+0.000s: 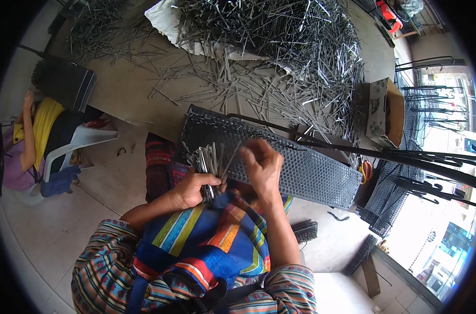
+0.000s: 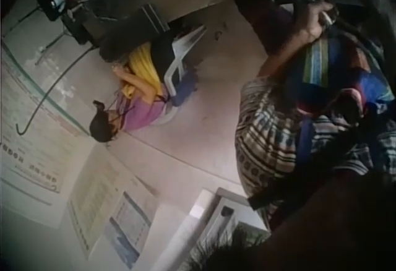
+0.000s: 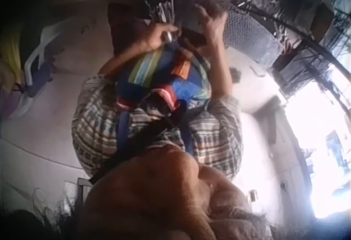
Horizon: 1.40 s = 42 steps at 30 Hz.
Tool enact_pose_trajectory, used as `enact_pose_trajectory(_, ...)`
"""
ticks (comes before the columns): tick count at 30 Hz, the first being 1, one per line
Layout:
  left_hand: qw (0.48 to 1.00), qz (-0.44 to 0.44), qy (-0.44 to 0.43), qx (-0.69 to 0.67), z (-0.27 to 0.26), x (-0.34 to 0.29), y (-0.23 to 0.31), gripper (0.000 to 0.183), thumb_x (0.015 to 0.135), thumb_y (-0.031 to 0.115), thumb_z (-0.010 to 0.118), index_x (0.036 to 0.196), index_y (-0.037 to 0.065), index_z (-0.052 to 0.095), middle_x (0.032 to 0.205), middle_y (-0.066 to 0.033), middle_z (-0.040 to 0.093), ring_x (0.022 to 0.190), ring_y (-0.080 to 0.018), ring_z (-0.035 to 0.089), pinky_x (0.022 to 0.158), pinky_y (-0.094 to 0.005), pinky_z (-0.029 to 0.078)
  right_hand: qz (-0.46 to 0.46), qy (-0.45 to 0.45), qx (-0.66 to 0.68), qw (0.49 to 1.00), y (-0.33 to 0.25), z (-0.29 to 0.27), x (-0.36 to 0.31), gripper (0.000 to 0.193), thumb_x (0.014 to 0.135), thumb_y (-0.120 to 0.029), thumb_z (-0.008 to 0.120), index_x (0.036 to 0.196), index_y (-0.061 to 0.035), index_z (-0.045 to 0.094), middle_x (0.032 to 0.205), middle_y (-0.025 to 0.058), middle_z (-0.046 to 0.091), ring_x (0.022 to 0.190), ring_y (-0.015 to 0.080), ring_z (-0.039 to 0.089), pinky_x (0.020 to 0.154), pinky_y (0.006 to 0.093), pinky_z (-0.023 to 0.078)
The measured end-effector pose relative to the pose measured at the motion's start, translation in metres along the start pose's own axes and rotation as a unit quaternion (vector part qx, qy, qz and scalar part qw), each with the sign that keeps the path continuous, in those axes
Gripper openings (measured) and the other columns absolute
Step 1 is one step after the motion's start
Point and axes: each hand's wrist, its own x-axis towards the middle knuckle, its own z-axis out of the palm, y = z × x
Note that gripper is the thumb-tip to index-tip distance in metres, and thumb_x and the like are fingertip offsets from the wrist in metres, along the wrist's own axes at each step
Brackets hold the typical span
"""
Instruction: Inserting bundles of thin metal wires into a perforated metal plate to assemble a mesh component.
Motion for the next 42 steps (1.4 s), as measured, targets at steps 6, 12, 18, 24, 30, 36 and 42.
enact_pose_trajectory(6,1.0,0.015,0.006,0.024,0.012,0.005,0.001,0.023,0.073,-0.005,0.063,0.096,-0.001,0.064,0.083,-0.0111,0.066,0.07,-0.0225,0.064,0.067,-0.0331,0.053,0.087,-0.031,0.275,0.957,0.006,0.001,-0.016,0.008,0.084,0.002,0.063,0.091,0.0016,0.06,0.072,0.0046,0.063,0.047,0.0067,0.049,0.044,0.019,0.037)
enact_pose_trajectory(12,0.996,0.06,0.027,0.056,0.027,0.007,0.004,0.024,0.072,-0.007,0.063,0.095,0.001,0.064,0.079,-0.0087,0.066,0.066,-0.0206,0.064,0.061,-0.0327,0.052,0.077,0.0,0.252,0.965,0.005,0.005,-0.008,0.021,0.083,0.003,0.062,0.103,0.0027,0.058,0.073,0.0058,0.064,0.048,0.0075,0.05,0.044,0.0199,0.037)
enact_pose_trajectory(18,0.988,0.107,0.05,0.096,0.032,0.007,0.002,0.025,0.071,-0.011,0.065,0.094,0.001,0.064,0.079,-0.0067,0.067,0.064,-0.0182,0.065,0.059,-0.0309,0.054,0.044,0.007,0.221,0.974,0.002,-0.002,-0.001,0.021,0.081,0.008,0.062,0.101,0.0029,0.058,0.073,0.007,0.064,0.05,0.0076,0.052,0.044,0.0203,0.037)
enact_pose_trajectory(24,0.983,0.105,0.076,0.126,0.024,0.01,0.007,0.018,0.071,-0.01,0.065,0.087,-0.002,0.065,0.078,-0.0067,0.066,0.065,-0.0179,0.066,0.058,-0.0306,0.055,-0.132,0.224,0.196,0.945,0.003,-0.003,0.003,0.013,0.085,0.009,0.06,0.094,0.0,0.058,0.075,0.0085,0.065,0.049,0.0063,0.051,0.046,0.0196,0.041)
enact_pose_trajectory(30,0.989,0.07,0.088,0.096,0.025,0.011,0.004,0.016,0.07,-0.01,0.065,0.084,-0.002,0.063,0.073,-0.0095,0.065,0.061,-0.0208,0.064,0.057,-0.0314,0.052,-0.235,0.221,-0.069,0.944,0.023,0.006,0.015,0.008,0.084,0.006,0.063,0.087,-0.0013,0.064,0.079,0.0073,0.068,0.06,0.0089,0.061,0.052,0.022,0.047)
enact_pose_trajectory(36,0.993,0.07,0.06,0.071,0.02,0.012,0.003,0.023,0.07,-0.01,0.065,0.09,0.0,0.061,0.075,-0.0098,0.065,0.061,-0.0214,0.064,0.056,-0.0324,0.052,-0.283,0.161,-0.166,0.931,0.01,0.009,0.016,0.013,0.078,0.004,0.068,0.088,-0.0029,0.066,0.079,0.0124,0.064,0.066,0.0273,0.064,0.059,0.0316,0.049)
enact_pose_trajectory(42,0.992,0.072,0.063,0.084,0.023,0.005,0.006,0.023,0.07,-0.01,0.064,0.09,0.001,0.06,0.075,-0.0098,0.064,0.061,-0.0214,0.064,0.057,-0.0329,0.052,-0.278,0.171,-0.14,0.935,0.011,-0.005,0.014,0.01,0.082,0.008,0.062,0.088,0.0,0.063,0.078,0.0093,0.064,0.058,0.0165,0.064,0.051,0.026,0.048)
